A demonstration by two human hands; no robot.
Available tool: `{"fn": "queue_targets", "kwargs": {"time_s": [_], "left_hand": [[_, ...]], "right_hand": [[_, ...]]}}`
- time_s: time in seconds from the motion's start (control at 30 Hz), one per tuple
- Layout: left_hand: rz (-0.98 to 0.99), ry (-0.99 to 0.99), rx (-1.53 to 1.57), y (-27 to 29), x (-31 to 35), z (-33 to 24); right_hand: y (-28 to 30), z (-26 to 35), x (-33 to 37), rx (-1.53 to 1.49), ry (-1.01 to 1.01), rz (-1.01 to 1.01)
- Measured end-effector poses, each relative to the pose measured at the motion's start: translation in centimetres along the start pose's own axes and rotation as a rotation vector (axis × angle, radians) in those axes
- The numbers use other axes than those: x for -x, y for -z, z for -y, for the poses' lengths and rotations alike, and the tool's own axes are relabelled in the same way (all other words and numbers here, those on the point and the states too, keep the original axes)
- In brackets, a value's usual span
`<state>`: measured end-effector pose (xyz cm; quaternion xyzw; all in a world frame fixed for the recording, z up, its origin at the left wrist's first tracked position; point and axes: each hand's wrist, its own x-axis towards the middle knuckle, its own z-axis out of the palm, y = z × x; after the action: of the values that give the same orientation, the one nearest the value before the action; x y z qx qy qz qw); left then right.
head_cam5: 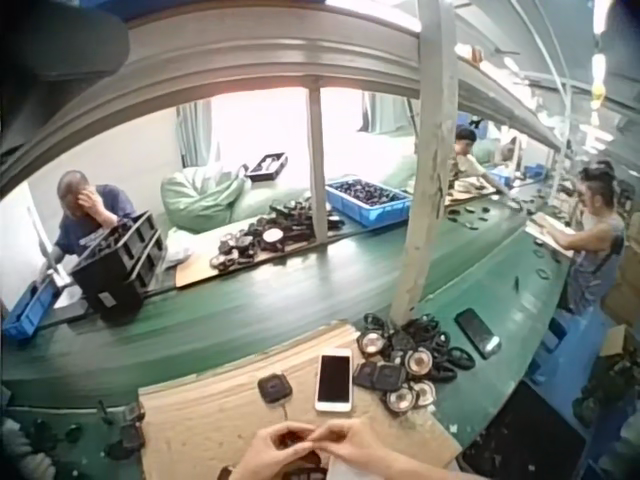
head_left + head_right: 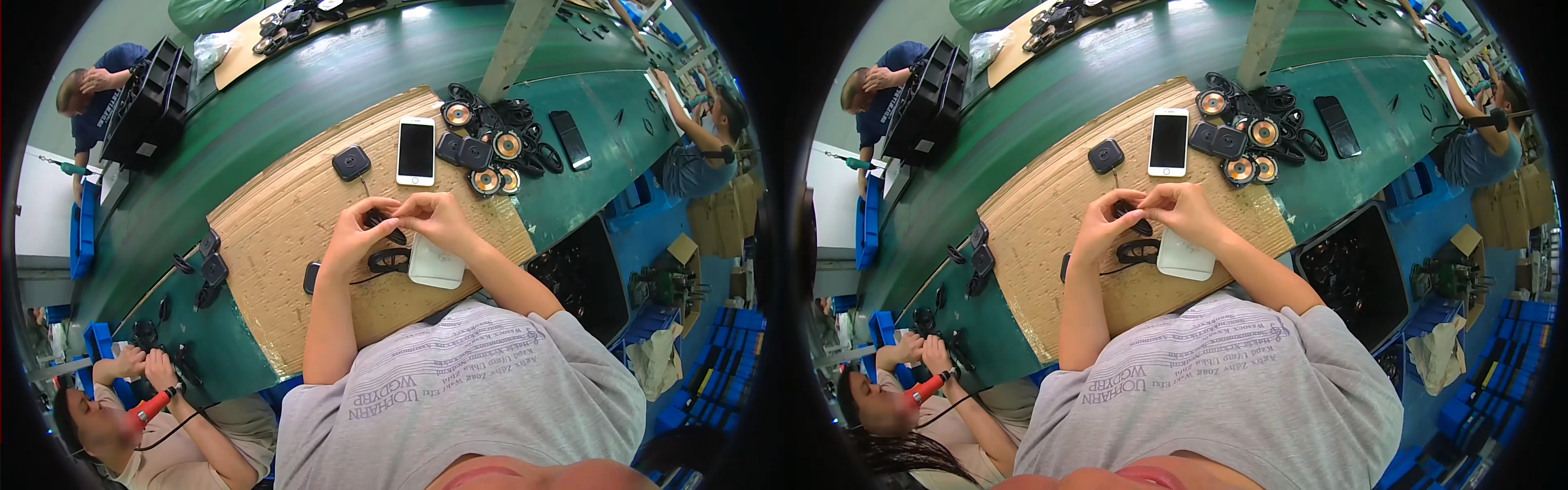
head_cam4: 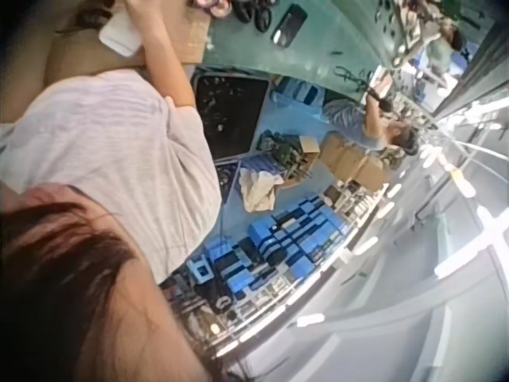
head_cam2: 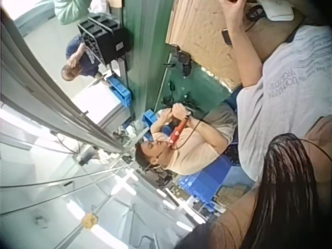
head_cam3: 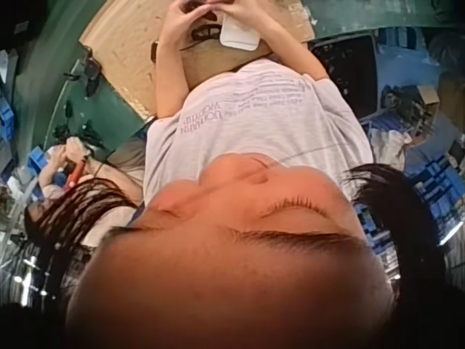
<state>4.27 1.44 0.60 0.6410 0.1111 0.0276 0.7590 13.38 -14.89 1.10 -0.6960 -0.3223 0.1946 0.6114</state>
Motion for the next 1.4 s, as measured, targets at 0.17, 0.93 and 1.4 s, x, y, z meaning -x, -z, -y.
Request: {"fn": "queue_targets", "kwargs": {"time_s": [0.17,0.93,1.4], "left_hand": [[-0.067,-0.066,0.039,-0.2,0.1,-0.1],[-0.043,-0.08,-0.694,0.7,0.3,-1.5],[0.712,0.193,-1.189,-0.8,-4.3,-7.3]], "right_hand": [[0.4,0.7,-0.1,0.231,0.148,-0.044],[3.2,1.8,3.5,0.646,0.28,-0.05],[4.5,-1.0,8.6,0.556,0.201,0.175]]}}
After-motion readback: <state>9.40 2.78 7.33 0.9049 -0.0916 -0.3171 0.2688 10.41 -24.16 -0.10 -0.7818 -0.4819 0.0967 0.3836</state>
